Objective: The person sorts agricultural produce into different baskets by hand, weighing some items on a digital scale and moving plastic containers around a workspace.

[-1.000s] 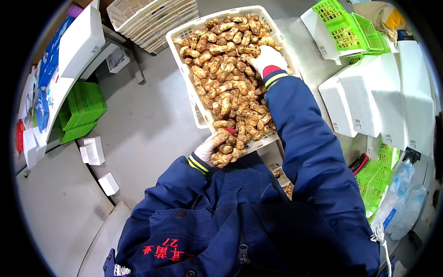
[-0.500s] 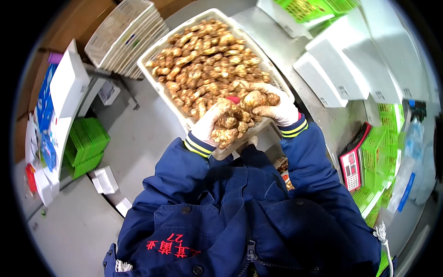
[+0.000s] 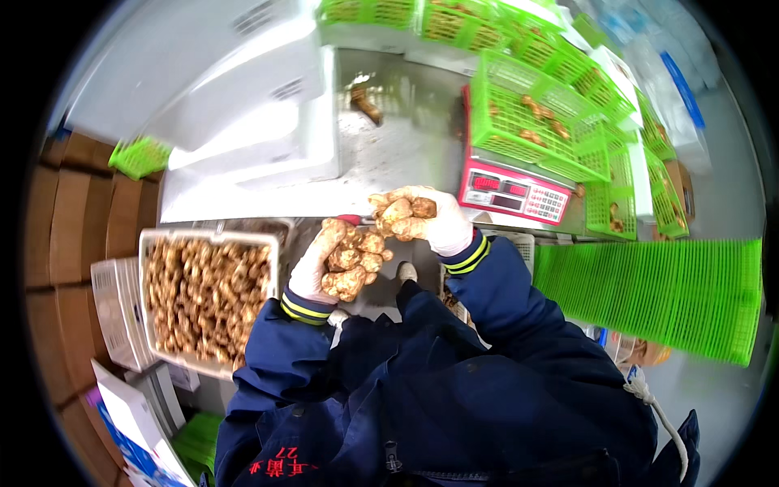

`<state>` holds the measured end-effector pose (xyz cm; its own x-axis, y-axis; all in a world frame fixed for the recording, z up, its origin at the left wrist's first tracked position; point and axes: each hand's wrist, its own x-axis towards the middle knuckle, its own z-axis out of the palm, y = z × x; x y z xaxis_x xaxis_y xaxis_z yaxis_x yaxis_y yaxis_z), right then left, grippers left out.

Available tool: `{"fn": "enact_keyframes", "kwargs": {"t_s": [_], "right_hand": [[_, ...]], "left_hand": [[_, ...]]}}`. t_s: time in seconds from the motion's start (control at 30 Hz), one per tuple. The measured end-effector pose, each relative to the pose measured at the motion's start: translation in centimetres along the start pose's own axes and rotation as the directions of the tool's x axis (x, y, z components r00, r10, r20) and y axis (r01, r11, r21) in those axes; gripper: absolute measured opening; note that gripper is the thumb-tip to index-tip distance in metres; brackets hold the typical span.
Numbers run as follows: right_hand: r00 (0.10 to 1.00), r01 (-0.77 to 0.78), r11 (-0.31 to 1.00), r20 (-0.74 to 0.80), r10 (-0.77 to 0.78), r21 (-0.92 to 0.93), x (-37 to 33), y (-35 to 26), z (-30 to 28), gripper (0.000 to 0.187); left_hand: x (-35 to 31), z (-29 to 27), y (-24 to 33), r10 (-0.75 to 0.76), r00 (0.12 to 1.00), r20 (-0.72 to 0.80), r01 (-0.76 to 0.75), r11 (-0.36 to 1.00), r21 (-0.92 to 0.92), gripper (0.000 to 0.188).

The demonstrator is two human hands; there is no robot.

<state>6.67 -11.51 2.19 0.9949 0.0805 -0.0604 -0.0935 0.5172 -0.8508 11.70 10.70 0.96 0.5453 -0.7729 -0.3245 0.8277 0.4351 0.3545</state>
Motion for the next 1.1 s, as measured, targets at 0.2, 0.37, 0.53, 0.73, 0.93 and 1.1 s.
{"fn": "enact_keyframes", "kwargs": {"t_s": [0.2,0.37,0.53,0.73,0.93,1.1], "right_hand": [[0.882,0.276,0.875,-0.256,-0.395,-0.398,-5.5,-14.1,-11.0,0.042],[0.738,0.211,0.835,-0.477,-0.477,-0.509,-5.3,-18.1,-20.8,0.041],[0.543,0.196,0.866,-0.685,-0.486,-0.459,-5.6,-18.1,-21.1,0.031],[0.486,0.444,0.648,-0.441,-0.755,-0.619,-3.3,-12.9,-15.1,0.024],[0.936,0.24,0.803,-0.091,-0.341,-0.545,-0.8,-3.7,-3.8,0.037],[0.958,-0.16,0.859,0.134,0.254,-0.486,3.6,5.6,7.1,0.017]], "left_hand": [[15.9,13.9,-3.1,-0.179,0.936,0.304,0.126,0.974,0.188,0.033],[25.7,19.2,-5.1,-0.051,0.945,0.324,-0.074,0.929,0.362,0.029],[24.7,20.4,-5.3,0.044,0.994,0.098,-0.081,0.907,0.412,0.043],[16.6,11.4,-4.9,0.037,0.998,0.05,-0.048,0.969,0.242,0.032],[1.3,0.6,-6.2,-0.132,0.97,-0.205,0.168,0.971,0.167,0.031],[-10.5,-7.2,-6.5,-0.026,0.964,-0.263,0.021,1.0,-0.021,0.032]]}}
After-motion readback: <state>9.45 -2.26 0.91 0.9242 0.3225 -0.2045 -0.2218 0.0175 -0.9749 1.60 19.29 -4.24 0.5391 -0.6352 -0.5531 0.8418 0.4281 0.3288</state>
